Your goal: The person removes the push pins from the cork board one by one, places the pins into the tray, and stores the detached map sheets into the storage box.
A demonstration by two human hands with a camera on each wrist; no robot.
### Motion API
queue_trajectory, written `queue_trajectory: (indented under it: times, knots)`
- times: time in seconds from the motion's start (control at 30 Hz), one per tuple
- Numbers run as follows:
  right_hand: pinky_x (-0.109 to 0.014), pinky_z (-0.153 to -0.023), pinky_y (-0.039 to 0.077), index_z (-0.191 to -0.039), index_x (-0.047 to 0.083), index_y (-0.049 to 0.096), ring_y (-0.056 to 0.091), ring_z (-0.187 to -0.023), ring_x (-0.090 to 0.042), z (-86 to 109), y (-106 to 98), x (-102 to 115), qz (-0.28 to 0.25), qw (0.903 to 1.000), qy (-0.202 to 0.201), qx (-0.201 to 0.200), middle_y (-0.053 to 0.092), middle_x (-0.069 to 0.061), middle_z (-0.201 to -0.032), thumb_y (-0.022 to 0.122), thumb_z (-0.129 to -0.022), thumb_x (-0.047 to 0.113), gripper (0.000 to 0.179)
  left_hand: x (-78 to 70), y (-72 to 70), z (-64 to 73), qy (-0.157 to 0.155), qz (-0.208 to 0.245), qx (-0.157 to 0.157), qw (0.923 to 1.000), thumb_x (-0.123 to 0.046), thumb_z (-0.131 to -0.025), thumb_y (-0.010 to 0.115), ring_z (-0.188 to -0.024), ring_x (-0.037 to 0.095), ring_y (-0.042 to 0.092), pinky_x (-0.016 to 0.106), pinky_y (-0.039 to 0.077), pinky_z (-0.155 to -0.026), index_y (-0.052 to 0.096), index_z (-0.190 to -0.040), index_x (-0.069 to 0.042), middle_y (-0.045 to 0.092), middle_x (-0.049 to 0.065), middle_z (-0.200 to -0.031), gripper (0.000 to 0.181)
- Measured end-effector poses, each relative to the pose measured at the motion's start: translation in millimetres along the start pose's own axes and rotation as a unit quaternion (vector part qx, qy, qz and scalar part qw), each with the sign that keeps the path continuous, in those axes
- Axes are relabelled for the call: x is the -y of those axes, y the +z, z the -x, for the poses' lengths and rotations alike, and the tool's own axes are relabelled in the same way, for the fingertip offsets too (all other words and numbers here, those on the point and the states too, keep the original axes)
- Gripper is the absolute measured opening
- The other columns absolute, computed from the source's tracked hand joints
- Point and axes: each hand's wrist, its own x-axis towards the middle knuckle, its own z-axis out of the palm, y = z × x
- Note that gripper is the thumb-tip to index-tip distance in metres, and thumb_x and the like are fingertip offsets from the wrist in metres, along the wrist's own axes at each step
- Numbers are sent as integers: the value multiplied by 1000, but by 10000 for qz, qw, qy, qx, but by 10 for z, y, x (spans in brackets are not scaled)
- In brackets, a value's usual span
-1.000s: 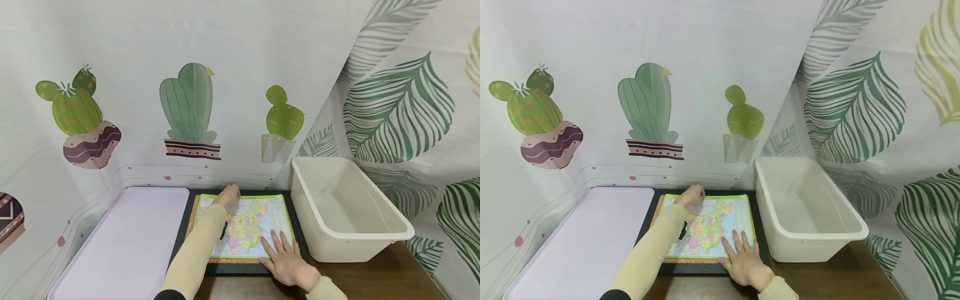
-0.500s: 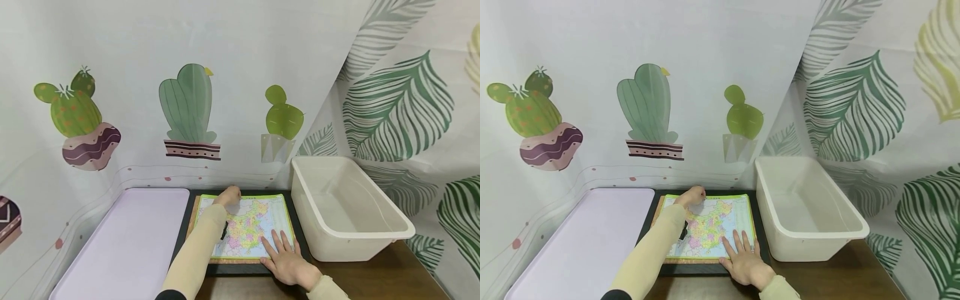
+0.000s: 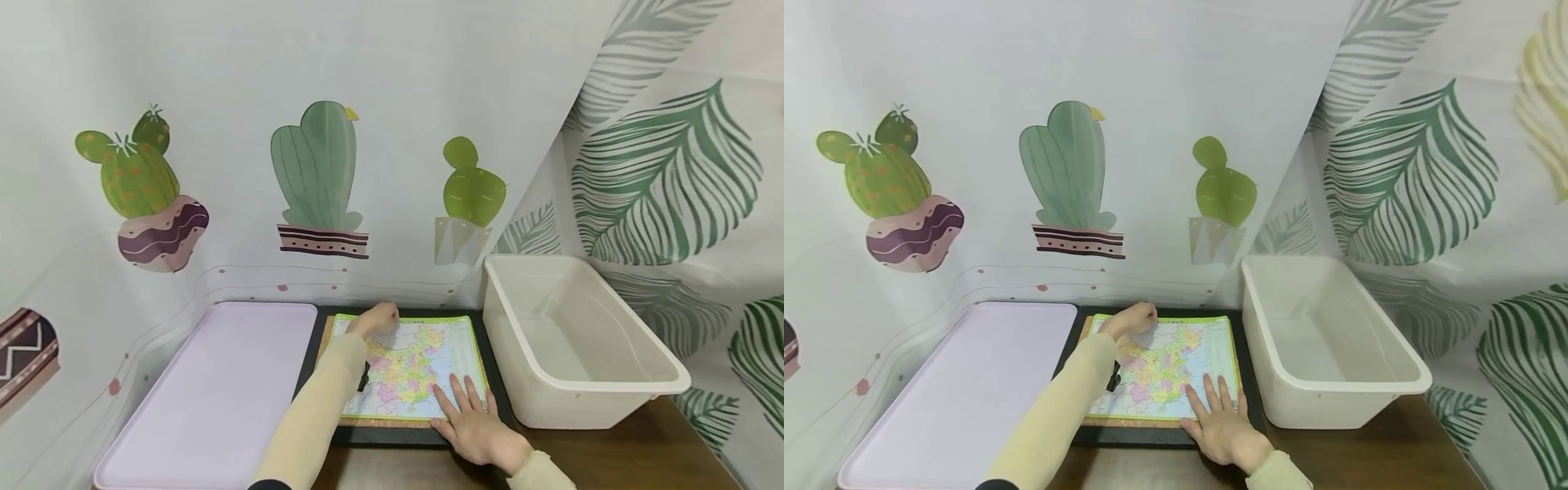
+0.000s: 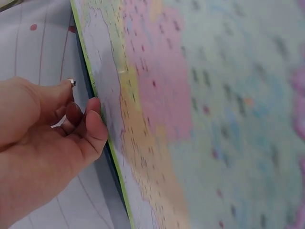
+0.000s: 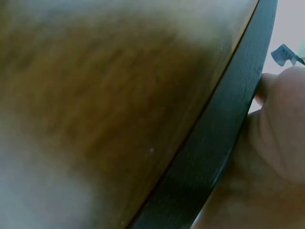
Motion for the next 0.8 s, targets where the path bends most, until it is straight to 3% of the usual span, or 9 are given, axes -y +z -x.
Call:
queue_trajectory:
  times: [0.37,0.6,0.7,0.8]
  knots:
    - [-72,-106,2,-157,22,23,3,-146,-42,-1,17,-8,-39,10000,29,-17,8,-17,-161,25,-101,61,68,0,-128,260,575,486,78,9971,-13,-108,31,-67,19,28,34,30,-65,35,-84,-8,35,9,-81,25]
    - [-72,-106,1,-157,23,21,0,-146,-42,4,1,-14,-38,10000,34,66,6,-16,-162,23,-101,62,69,-26,-275,546,792,717,62,9943,-16,-109,34,-60,17,26,31,29,-59,36,-81,-8,35,6,-74,28]
    - [-72,-106,1,-157,23,21,1,-146,-41,7,-7,-7,-43,10000,42,62,7,-16,-162,23,-101,62,69,11,-328,674,976,752,-84,9923,-14,-108,37,-58,15,26,30,30,-58,37,-79,-8,35,4,-70,30]
    - [-72,-106,1,-157,23,21,1,-146,-42,12,-13,-3,-64,9999,45,63,6,-17,-162,24,-101,62,69,89,-366,788,925,736,-159,9929,-15,-108,39,-56,15,28,29,31,-57,39,-79,-7,37,4,-70,30]
